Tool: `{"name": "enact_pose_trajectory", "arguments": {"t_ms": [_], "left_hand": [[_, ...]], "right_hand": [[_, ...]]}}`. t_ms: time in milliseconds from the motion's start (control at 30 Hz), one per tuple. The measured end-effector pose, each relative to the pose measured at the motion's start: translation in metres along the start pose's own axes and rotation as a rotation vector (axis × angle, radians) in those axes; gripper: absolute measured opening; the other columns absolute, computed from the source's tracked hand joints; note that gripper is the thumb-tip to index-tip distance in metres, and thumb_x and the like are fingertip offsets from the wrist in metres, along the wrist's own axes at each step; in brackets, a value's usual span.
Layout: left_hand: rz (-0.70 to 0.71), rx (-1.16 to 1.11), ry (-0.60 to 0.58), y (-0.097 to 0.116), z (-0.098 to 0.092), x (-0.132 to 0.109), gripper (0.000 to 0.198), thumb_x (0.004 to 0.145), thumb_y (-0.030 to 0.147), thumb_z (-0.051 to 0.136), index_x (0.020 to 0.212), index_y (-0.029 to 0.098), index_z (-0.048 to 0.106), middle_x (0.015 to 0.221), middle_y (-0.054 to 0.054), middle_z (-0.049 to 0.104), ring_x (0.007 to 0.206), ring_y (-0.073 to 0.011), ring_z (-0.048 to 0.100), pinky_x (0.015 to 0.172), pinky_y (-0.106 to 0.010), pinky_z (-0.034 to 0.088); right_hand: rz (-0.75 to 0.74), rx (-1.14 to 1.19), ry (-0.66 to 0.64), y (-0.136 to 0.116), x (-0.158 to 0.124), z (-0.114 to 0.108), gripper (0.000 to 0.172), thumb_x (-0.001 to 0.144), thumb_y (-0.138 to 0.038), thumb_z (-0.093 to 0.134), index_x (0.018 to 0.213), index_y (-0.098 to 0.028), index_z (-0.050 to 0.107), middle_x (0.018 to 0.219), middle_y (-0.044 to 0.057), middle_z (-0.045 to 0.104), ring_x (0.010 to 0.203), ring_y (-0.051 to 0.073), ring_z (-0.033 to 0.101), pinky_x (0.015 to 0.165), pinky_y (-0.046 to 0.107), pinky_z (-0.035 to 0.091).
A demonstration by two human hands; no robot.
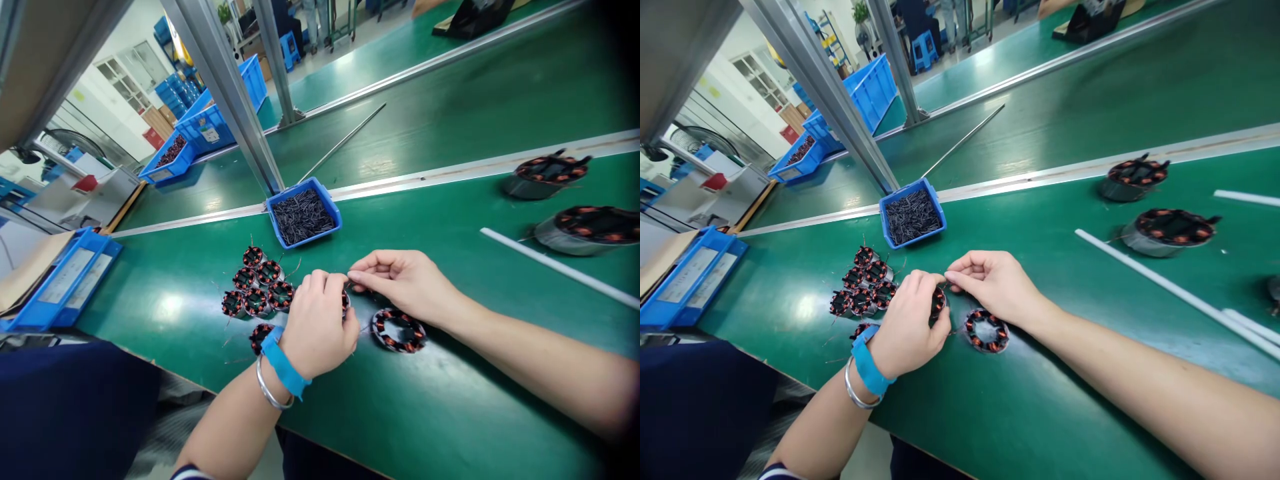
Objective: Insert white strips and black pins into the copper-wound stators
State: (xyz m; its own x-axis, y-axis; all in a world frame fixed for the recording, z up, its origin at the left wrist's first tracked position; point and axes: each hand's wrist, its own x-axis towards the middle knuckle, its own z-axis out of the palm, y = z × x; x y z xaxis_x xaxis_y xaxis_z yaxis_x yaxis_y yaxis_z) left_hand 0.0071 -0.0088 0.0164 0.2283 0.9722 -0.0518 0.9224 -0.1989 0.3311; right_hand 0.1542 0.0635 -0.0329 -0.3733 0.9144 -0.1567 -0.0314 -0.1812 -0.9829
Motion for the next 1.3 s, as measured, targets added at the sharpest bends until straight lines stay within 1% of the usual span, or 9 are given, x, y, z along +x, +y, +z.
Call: {"name": "enact_pose_trajectory", "arguments": {"t_ms": [67, 167, 233, 300, 367, 833, 1067, 1167, 1300], "left_hand": [[0.006, -0.013, 0.0, 0.0, 0.001, 0.0, 0.023, 0.086, 0.02, 0.045, 0.108, 0.018, 0.05, 0.106, -0.01, 0.052, 0.103, -0.0244, 0.05, 0.091, -0.041, 0.046], [0.014, -0.016, -0.004, -0.001, 0.001, -0.001, 0.022, 0.086, 0.019, 0.044, 0.107, 0.018, 0.051, 0.106, -0.01, 0.052, 0.102, -0.024, 0.049, 0.09, -0.04, 0.046], [0.016, -0.016, -0.008, -0.001, 0.001, -0.002, 0.022, 0.085, 0.019, 0.044, 0.106, 0.018, 0.051, 0.106, -0.01, 0.051, 0.102, -0.0239, 0.049, 0.09, -0.04, 0.046], [0.013, -0.019, -0.011, -0.001, 0.001, -0.004, 0.023, 0.085, 0.019, 0.044, 0.106, 0.018, 0.051, 0.106, -0.01, 0.051, 0.102, -0.024, 0.049, 0.091, -0.04, 0.045], [0.008, -0.027, -0.014, 0.0, 0.001, -0.005, 0.023, 0.085, 0.019, 0.044, 0.107, 0.018, 0.052, 0.107, -0.009, 0.051, 0.103, -0.024, 0.048, 0.091, -0.04, 0.045], [-0.014, -0.052, -0.029, 0.0, 0.0, -0.005, 0.027, 0.086, 0.019, 0.044, 0.111, 0.022, 0.051, 0.11, -0.008, 0.051, 0.104, -0.0238, 0.048, 0.091, -0.04, 0.042], [-0.009, -0.07, -0.005, 0.001, 0.002, 0.0, 0.024, 0.085, 0.017, 0.043, 0.108, 0.021, 0.048, 0.11, -0.008, 0.055, 0.102, -0.0242, 0.048, 0.089, -0.041, 0.043], [-0.025, -0.071, 0.013, 0.002, 0.002, 0.005, 0.023, 0.086, 0.017, 0.043, 0.107, 0.022, 0.048, 0.111, -0.007, 0.056, 0.102, -0.0246, 0.048, 0.089, -0.041, 0.043], [-0.031, -0.091, 0.029, 0.003, 0.005, 0.009, 0.022, 0.085, 0.016, 0.044, 0.106, 0.021, 0.048, 0.111, -0.007, 0.058, 0.103, -0.0248, 0.048, 0.089, -0.042, 0.043]], "right_hand": [[-0.005, -0.046, -0.064, -0.002, -0.002, -0.003, 0.046, 0.057, -0.058, 0.078, 0.071, -0.015, 0.069, 0.065, 0.006, 0.071, 0.061, 0.015, 0.066, 0.063, 0.028, 0.055], [-0.025, -0.152, -0.15, -0.006, -0.005, -0.012, 0.045, 0.069, -0.057, 0.069, 0.085, -0.015, 0.071, 0.076, 0.008, 0.075, 0.069, 0.018, 0.069, 0.07, 0.031, 0.056], [-0.041, -0.228, -0.219, -0.008, -0.007, -0.017, 0.043, 0.072, -0.052, 0.066, 0.092, -0.015, 0.071, 0.084, 0.009, 0.076, 0.076, 0.02, 0.07, 0.074, 0.033, 0.056], [-0.059, -0.306, -0.285, -0.011, -0.01, -0.02, 0.038, 0.075, -0.049, 0.062, 0.091, -0.015, 0.071, 0.086, 0.009, 0.076, 0.079, 0.022, 0.071, 0.074, 0.034, 0.055], [-0.089, -0.381, -0.307, -0.013, -0.011, -0.02, 0.035, 0.077, -0.047, 0.058, 0.087, -0.016, 0.071, 0.082, 0.008, 0.076, 0.077, 0.022, 0.07, 0.072, 0.034, 0.054], [-0.14, -0.472, -0.255, -0.017, -0.016, -0.017, 0.03, 0.079, -0.042, 0.052, 0.081, -0.017, 0.069, 0.073, 0.006, 0.074, 0.068, 0.02, 0.07, 0.064, 0.03, 0.053], [-0.141, -0.45, -0.327, -0.021, -0.005, -0.02, 0.027, 0.079, -0.042, 0.054, 0.079, -0.02, 0.068, 0.068, 0.004, 0.074, 0.066, 0.02, 0.07, 0.064, 0.029, 0.052], [-0.227, -0.541, -0.276, -0.017, 0.0, -0.022, 0.025, 0.08, -0.04, 0.053, 0.078, -0.02, 0.067, 0.065, 0.004, 0.073, 0.061, 0.018, 0.069, 0.061, 0.028, 0.051], [-0.429, -0.815, -0.14, -0.009, 0.002, -0.02, 0.025, 0.083, -0.036, 0.048, 0.075, -0.02, 0.066, 0.065, 0.005, 0.071, 0.057, 0.018, 0.064, 0.058, 0.029, 0.046]]}}
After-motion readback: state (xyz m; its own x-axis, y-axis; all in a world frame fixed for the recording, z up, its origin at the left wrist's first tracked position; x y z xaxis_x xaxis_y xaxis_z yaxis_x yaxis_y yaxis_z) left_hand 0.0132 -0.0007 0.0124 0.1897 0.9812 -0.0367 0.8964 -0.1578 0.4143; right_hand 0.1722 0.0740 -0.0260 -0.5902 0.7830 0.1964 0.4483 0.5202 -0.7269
